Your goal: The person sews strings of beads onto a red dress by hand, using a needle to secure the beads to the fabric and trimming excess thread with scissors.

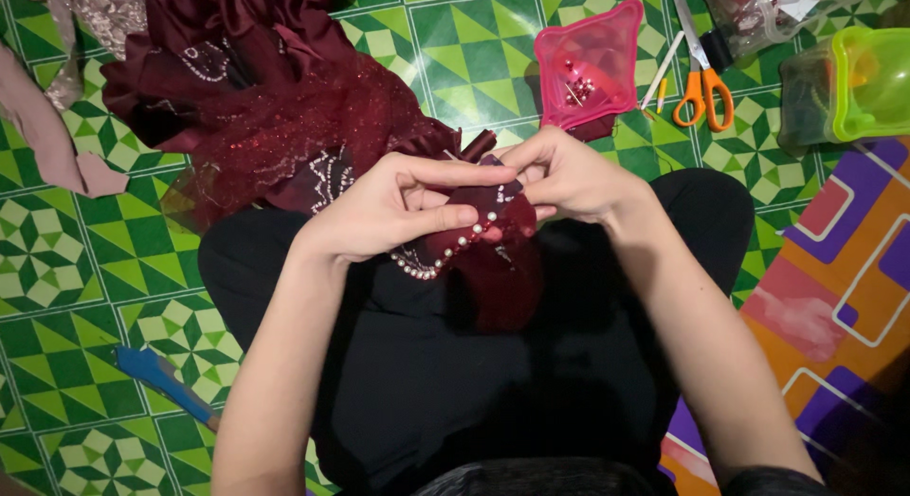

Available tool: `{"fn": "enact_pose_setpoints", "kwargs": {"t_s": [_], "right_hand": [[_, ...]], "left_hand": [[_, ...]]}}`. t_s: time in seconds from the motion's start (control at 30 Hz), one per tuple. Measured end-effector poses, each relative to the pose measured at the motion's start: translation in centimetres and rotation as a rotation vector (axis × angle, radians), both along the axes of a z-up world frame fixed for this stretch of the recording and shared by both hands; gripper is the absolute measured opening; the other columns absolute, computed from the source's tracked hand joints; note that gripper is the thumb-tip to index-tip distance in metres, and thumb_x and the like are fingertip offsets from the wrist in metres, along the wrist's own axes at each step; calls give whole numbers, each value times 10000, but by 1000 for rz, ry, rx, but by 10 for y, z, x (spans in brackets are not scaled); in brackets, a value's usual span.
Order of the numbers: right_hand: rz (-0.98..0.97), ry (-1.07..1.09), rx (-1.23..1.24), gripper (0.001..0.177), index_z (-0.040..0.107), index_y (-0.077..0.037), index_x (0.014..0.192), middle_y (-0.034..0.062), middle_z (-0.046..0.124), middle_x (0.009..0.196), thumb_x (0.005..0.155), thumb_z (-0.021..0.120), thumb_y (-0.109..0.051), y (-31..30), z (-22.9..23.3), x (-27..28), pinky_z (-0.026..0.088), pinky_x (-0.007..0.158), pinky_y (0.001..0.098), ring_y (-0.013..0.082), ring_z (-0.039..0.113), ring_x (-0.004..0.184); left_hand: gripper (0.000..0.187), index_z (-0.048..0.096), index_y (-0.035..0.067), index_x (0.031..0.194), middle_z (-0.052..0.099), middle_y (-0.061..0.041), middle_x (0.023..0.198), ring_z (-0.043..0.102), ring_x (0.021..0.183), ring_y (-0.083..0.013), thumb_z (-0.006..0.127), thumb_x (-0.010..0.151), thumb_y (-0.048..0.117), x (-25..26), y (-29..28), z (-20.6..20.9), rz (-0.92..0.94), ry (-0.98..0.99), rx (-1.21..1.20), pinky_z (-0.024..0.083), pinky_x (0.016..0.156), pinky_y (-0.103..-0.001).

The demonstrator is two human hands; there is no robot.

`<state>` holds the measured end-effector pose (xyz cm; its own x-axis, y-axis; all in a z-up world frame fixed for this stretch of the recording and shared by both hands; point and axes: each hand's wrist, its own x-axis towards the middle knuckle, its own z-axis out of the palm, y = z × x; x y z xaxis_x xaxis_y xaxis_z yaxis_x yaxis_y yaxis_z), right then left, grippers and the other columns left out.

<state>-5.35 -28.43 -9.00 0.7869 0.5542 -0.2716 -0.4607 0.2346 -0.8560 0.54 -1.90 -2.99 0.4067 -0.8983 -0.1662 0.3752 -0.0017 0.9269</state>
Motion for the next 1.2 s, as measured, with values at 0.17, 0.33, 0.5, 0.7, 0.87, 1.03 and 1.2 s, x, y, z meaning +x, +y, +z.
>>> {"fn": "enact_pose_setpoints", "kwargs": {"t_s": [0.17, 0.33, 0.5, 0.7, 0.87, 1.03, 1.2], "right_hand": [[-8, 57, 37, 205, 720, 115, 1102, 58, 688, 742, 918, 645, 68, 3, -4, -3, 362, 473, 206, 30, 517, 536], [26, 27, -15, 176, 712, 105, 1084, 77, 711, 766, 926, 655, 56, 1, 0, -1, 370, 478, 206, 40, 548, 553], [29, -1, -40, 183, 713, 93, 1108, 75, 715, 731, 945, 668, 23, 1, 3, 0, 385, 474, 204, 25, 521, 519], [18, 12, 9, 187, 714, 99, 1122, 63, 699, 726, 970, 695, -9, 1, -1, -1, 374, 467, 191, 19, 530, 532], [1, 14, -21, 221, 709, 99, 1144, 79, 716, 745, 941, 692, 13, 2, -2, -2, 372, 464, 189, 30, 578, 553], [-23, 43, 26, 215, 707, 113, 1131, 99, 728, 770, 928, 703, 40, 6, -5, -5, 382, 468, 197, 43, 587, 556], [-74, 23, 53, 247, 697, 121, 1102, 141, 772, 826, 867, 726, 51, 12, -1, -8, 409, 470, 214, 57, 581, 533]], "left_hand": [[448, 638, 54, 1435, 775, -64, 1121, 648, 886, -20, 673, 996, -27, -2, 2, -3, -1, -27, 11, 550, 801, -181], [449, 645, 60, 1426, 764, -9, 1033, 588, 803, 19, 683, 985, -18, -2, 2, -3, 0, -40, 30, 503, 724, -156], [458, 646, 70, 1422, 758, 27, 972, 542, 742, 40, 693, 975, -16, -1, 1, -2, -4, -60, 44, 471, 674, -146], [463, 664, 79, 1426, 636, 42, 811, 432, 665, 39, 706, 975, -16, -1, 2, -2, -4, -96, 72, 385, 601, -145], [450, 639, 71, 1415, 780, 1, 1017, 619, 813, 23, 675, 974, -17, -1, 1, -2, 0, -37, 47, 531, 742, -156], [455, 640, 74, 1433, 779, -20, 997, 606, 802, 18, 682, 987, -8, -1, 1, -4, -7, -23, 46, 519, 731, -156], [452, 636, 63, 1429, 779, -21, 1042, 633, 839, 7, 683, 986, -8, -2, 0, -4, 15, -43, 47, 536, 769, -164]]}}
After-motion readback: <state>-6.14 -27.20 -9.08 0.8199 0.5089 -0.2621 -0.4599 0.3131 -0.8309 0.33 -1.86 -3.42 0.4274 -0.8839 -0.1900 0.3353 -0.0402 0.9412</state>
